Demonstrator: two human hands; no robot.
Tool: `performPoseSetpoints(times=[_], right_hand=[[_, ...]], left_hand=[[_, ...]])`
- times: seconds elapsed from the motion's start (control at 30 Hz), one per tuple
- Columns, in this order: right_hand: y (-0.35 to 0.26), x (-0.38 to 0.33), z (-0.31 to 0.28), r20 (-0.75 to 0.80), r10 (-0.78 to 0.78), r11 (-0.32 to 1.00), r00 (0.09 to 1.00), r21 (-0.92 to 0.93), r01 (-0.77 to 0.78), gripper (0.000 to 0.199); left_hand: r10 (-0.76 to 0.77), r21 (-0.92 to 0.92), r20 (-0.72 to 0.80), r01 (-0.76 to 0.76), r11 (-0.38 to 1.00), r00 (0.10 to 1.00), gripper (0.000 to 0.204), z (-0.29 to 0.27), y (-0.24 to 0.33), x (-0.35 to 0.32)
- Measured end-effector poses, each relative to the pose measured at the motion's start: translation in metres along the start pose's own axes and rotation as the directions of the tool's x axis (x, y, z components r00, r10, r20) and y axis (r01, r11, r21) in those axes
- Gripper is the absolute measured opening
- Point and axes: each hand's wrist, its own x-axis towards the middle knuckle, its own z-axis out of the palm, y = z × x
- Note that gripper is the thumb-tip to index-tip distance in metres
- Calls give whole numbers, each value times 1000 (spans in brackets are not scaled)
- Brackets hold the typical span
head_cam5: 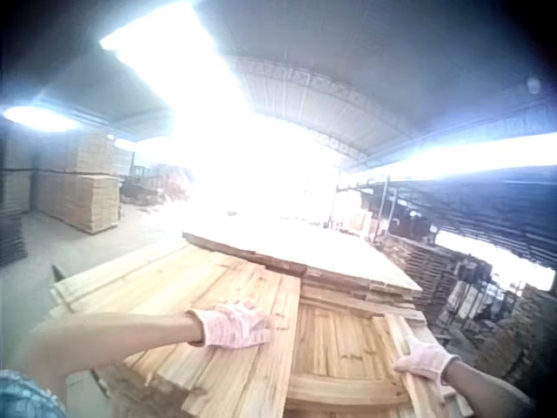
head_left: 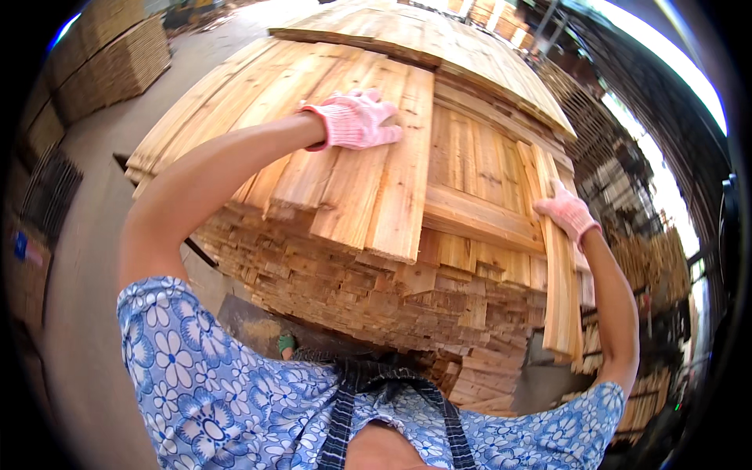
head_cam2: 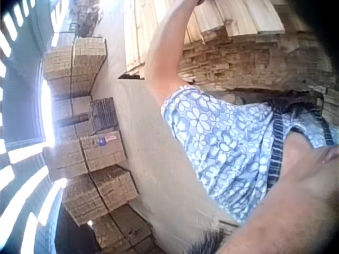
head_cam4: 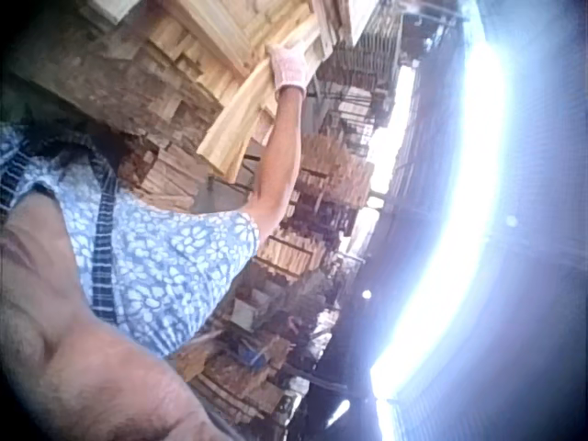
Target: The person stacks wooden planks onto a metal rack in a lumber yard. They repeatedly lift planks from a large pile, arrange them on the rack, and adjust the stack to ensure stability.
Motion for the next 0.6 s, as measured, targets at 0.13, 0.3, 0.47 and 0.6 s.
performPoseSetpoints(times=[0.13,0.3,0.47,0.6], right_hand=[[-31,4,-14,-47,-271,812,961,525,255,89],[-168,4,-38,-13,-543,328,840,917,226,67],[-237,32,-48,-80,-693,-6,716,994,105,42],[-283,19,-48,-9,-801,171,598,955,244,66]], left_hand=[[-114,-356,-46,91,930,992,51,-33,64,-3],[-107,-959,71,97,268,992,77,-42,120,-23],[-421,-941,-190,-287,-179,887,118,-55,107,-36],[-404,-930,-241,-329,-166,883,94,-51,48,-103]])
